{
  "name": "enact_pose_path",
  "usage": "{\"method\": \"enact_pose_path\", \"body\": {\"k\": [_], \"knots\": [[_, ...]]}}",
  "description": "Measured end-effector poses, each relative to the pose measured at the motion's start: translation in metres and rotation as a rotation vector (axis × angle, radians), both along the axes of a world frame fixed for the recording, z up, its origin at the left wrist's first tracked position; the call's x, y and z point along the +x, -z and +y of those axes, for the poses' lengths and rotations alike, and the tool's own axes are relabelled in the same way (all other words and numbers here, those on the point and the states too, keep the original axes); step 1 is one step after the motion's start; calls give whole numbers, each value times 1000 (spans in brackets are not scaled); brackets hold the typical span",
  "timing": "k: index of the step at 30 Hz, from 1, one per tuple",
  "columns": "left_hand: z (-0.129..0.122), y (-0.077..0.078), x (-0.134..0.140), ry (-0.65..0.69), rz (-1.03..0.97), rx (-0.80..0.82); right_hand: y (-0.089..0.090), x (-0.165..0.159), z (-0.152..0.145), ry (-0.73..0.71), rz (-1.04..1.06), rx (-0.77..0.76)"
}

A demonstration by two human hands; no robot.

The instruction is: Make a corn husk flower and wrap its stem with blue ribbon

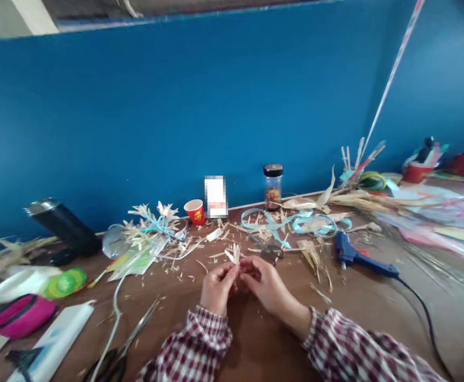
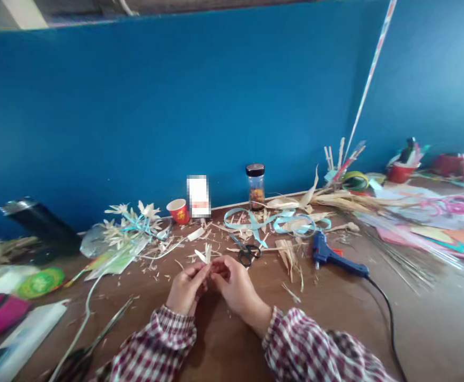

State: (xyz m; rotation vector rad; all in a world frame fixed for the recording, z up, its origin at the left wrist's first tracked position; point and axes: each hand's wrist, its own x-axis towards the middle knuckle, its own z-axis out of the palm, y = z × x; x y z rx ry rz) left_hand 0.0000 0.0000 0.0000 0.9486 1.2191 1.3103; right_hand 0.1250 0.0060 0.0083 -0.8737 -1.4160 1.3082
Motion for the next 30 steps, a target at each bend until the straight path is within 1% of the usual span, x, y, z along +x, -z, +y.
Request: {"method": "enact_pose_path", "body": {"k": [5, 9, 16, 23, 30], "knots": [[-1, -5, -2, -34, -45, -23, -3, 1, -4, -40, 32, -33], [-3, -9, 1, -46, -103, -36, -7, 0, -5, -26, 31, -71], [-4, -13, 2, -78, -159, -67, -6, 2, -4, -34, 19, -50], [-4, -14, 3, -75, -170, -59, -4, 1, -4, -37, 21, -32], [-4, -17, 3, -55, -194, -100, -10, 2, -4, -18, 10, -93]]}}
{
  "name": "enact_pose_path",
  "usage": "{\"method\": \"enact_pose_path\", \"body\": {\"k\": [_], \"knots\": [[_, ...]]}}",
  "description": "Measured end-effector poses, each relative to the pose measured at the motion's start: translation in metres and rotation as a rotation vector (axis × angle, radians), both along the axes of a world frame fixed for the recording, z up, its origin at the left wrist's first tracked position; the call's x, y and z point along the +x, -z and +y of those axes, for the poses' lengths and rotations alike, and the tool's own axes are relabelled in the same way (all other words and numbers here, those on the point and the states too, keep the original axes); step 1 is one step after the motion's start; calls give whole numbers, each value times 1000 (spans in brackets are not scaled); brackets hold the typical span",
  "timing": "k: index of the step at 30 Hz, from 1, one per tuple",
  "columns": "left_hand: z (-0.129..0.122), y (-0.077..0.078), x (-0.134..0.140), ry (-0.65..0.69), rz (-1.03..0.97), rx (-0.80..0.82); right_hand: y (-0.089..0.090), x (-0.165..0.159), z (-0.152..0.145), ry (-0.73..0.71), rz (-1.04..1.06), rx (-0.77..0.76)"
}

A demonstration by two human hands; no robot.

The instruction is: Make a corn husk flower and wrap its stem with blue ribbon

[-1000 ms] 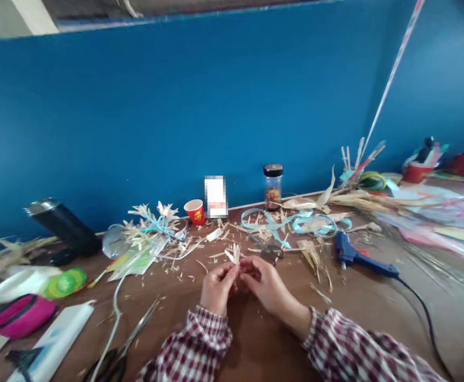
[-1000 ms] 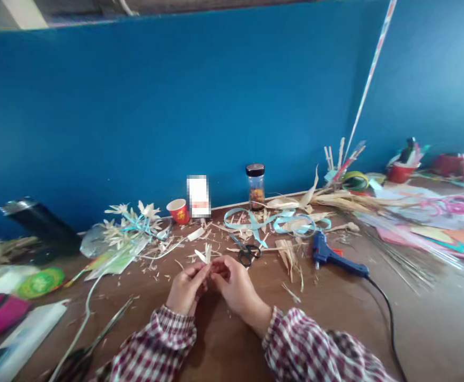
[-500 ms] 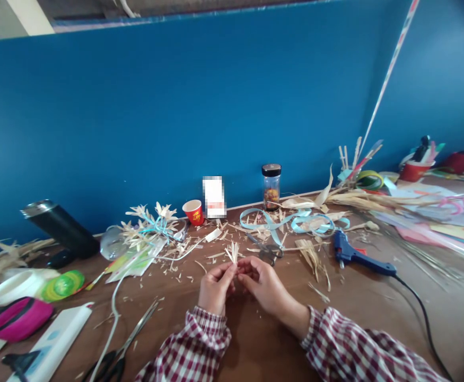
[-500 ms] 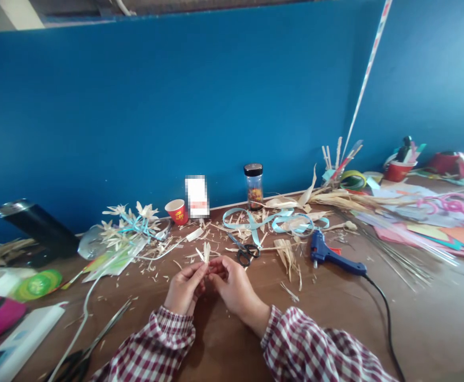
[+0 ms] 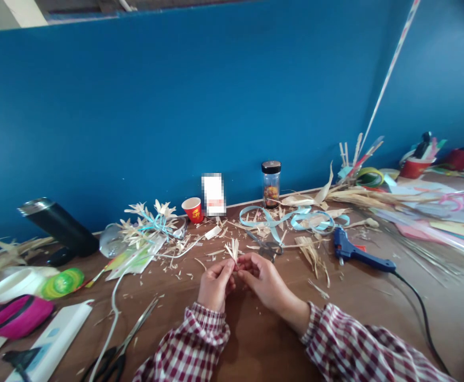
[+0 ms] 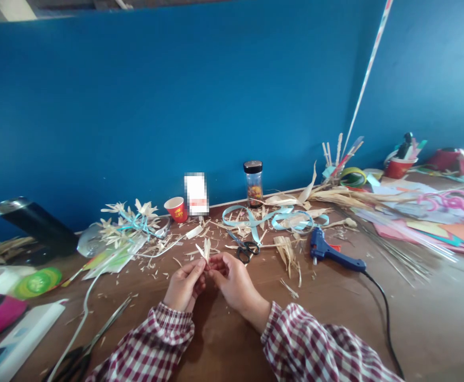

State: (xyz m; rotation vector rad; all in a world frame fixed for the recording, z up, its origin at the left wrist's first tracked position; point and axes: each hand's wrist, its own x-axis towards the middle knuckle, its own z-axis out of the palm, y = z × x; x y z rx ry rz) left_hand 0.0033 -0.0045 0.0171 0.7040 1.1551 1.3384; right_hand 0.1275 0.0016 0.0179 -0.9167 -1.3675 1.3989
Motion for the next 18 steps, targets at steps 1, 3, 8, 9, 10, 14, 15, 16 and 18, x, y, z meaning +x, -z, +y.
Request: {"method": "enact_pose_path", "body": {"k": [1, 3, 8, 9, 10, 14, 15, 16, 18], "knots": [[0, 0, 0, 1, 4, -3, 0, 0, 0, 2, -4, -4], [0, 0, 0, -3, 13, -2, 0, 0, 1, 6, -8, -10], [0, 1, -1, -2, 38, 32, 3, 0, 0, -12, -15, -8], [0, 1, -1, -1, 47, 34, 4, 0, 0, -16, -13, -8], [-1, 2, -1, 1, 58, 32, 4, 0, 0, -20, -10, -7], [-1, 1, -2, 13, 82, 17, 5, 0, 1, -28, 0, -1], [-1, 0, -2, 16, 79, 15, 4, 0, 0, -27, -1, -1], [-1, 0, -1, 15, 74, 15, 4, 0, 0, -26, -3, -2], [0, -1, -1, 12, 62, 15, 4, 0, 0, -23, -9, -3]]}}
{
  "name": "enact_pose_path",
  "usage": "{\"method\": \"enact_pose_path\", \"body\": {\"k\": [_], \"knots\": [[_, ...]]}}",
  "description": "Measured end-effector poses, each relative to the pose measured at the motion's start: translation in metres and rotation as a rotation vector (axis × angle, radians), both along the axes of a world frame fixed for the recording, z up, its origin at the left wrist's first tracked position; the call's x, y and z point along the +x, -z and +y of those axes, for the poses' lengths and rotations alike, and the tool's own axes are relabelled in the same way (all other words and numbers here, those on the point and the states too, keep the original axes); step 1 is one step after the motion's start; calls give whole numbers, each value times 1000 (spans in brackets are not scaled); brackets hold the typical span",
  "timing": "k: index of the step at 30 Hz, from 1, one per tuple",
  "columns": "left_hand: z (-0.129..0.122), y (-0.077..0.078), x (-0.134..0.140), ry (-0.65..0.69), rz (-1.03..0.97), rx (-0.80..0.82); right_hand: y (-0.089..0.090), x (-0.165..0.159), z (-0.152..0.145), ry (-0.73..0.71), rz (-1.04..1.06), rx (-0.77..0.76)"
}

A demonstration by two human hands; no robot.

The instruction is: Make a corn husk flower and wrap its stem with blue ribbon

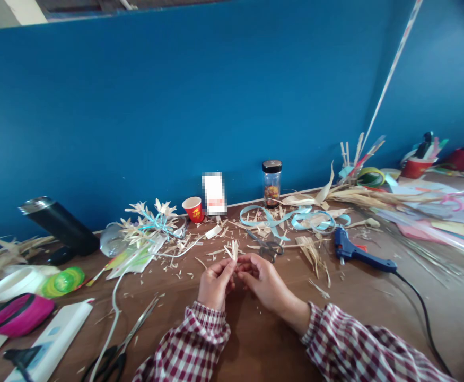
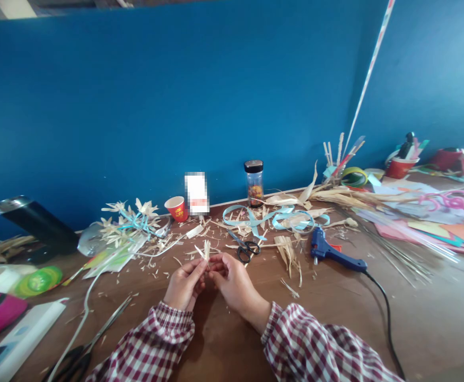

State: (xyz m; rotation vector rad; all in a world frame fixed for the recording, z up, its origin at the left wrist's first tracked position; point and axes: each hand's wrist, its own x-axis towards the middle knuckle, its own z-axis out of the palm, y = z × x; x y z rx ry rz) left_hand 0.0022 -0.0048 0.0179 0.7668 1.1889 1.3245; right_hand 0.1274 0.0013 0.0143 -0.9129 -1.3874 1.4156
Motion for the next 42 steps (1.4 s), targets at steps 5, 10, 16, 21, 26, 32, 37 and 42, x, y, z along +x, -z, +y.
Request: {"method": "enact_pose_path", "body": {"k": [5, 10, 16, 21, 26, 32, 37, 42], "knots": [[0, -1, 0, 12, -3, -8, -1, 0, -1, 7, -6, 0], [0, 0, 0, 31, -7, 4, -2, -1, -1, 16, 3, -7], [0, 0, 0, 50, 12, 13, -1, -1, -1, 13, 6, 4], [-1, -2, 1, 47, 15, -8, -1, 0, 0, 26, 2, 20], [-1, -2, 1, 26, 5, -10, 1, 0, 0, 48, -1, 31], [0, 1, -1, 21, 56, 10, 4, -1, 1, 42, 4, 38], [0, 1, 2, 18, -26, -33, 4, -1, 1, 38, 23, 24], [-2, -4, 3, 1, -60, -71, 2, -1, 0, 23, 22, 37]]}}
